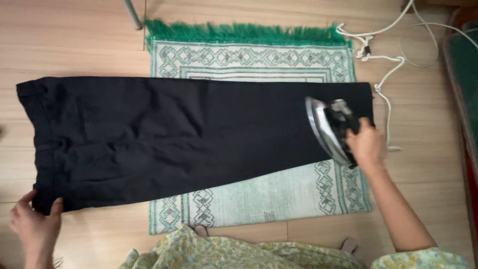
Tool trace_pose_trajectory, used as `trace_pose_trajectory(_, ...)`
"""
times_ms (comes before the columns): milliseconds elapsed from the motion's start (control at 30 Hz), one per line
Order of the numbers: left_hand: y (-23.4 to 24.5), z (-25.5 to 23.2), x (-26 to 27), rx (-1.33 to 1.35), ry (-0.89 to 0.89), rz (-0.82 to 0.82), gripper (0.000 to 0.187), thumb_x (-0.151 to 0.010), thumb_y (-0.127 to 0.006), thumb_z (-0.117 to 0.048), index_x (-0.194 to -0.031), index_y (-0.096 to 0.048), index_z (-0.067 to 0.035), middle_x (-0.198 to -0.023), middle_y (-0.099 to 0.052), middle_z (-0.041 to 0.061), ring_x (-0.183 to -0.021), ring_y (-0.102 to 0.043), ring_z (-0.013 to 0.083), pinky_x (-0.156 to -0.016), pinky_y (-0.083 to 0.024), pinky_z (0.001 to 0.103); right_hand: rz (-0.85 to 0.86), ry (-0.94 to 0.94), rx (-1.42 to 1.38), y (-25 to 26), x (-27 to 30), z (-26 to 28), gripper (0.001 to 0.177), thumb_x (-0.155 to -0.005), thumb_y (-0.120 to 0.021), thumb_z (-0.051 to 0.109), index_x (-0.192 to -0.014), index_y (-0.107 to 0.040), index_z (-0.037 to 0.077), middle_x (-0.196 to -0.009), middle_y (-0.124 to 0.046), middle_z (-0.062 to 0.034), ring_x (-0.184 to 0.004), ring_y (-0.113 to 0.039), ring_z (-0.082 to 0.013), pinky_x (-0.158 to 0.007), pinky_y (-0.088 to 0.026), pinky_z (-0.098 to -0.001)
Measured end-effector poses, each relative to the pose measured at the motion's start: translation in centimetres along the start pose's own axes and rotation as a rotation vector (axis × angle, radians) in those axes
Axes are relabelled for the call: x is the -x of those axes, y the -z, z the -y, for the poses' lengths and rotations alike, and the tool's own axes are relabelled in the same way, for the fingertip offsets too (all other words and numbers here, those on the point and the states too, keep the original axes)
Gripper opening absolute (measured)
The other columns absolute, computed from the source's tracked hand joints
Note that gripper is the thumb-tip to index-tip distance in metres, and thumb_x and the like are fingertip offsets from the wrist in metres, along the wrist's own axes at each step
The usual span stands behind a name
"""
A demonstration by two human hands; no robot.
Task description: Ironing a pair of black trousers on a mat on the floor.
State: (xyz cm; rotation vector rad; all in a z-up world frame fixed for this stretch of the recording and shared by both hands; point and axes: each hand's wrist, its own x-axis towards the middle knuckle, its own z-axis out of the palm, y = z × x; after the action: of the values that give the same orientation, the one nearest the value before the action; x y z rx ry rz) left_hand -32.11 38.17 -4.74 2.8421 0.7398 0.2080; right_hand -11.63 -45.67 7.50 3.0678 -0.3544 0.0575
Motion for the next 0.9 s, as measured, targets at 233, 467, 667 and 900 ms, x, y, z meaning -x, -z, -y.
trace_pose_trajectory(233, -3.1, 4.1, -0.5, 0.517, 0.062, 0.044, 0.053, -0.095, -0.083, 0.002, -0.134, -0.049, 0.013, -0.128, -0.060, 0.023, -0.120, -0.061, 0.0282, -0.103, -0.051, 0.037, 0.049, -0.049, -0.094, -1.2, 1.2, -4.9, 0.039, -0.089, -0.077, 0.032, -0.120, -0.073, 0.010, -0.091, -0.074, -0.0234, -0.086, -0.072, -0.0432, -0.073, -0.058, -0.0523)
trace_pose_trajectory(467, -4.1, 4.3, -1.5, 0.676, 0.186, 0.137, 0.063, -0.088, -0.085, -0.005, -0.135, -0.047, 0.014, -0.125, -0.064, 0.024, -0.111, -0.065, 0.0262, -0.094, -0.053, 0.032, 0.366, 0.177, -0.109, 3.1, 2.4, 8.5, 0.043, -0.084, -0.076, 0.029, -0.123, -0.068, 0.011, -0.078, -0.076, -0.0139, -0.066, -0.075, -0.0264, -0.059, -0.060, -0.0396)
trace_pose_trajectory(667, -2.6, 2.2, -0.7, 0.594, 0.167, 0.123, 0.071, -0.086, -0.090, -0.014, -0.135, -0.046, 0.013, -0.124, -0.064, 0.024, -0.113, -0.065, 0.0263, -0.098, -0.054, 0.034, 0.289, 0.572, -0.129, 3.9, 3.6, 19.1, 0.035, -0.079, -0.080, 0.030, -0.107, -0.069, 0.011, -0.070, -0.073, -0.0138, -0.060, -0.071, -0.0282, -0.052, -0.057, -0.0415)
trace_pose_trajectory(900, -2.7, 1.9, -0.3, 0.296, 0.155, 0.061, 0.083, -0.077, -0.094, -0.034, -0.135, -0.049, 0.006, -0.141, -0.052, 0.026, -0.128, -0.057, 0.0416, -0.108, -0.048, 0.047, 0.443, 0.901, -0.115, 3.0, 7.0, 23.7, 0.030, -0.080, -0.073, 0.011, -0.108, -0.067, 0.003, -0.076, -0.072, -0.0126, -0.050, -0.071, -0.0231, -0.040, -0.056, -0.0365)
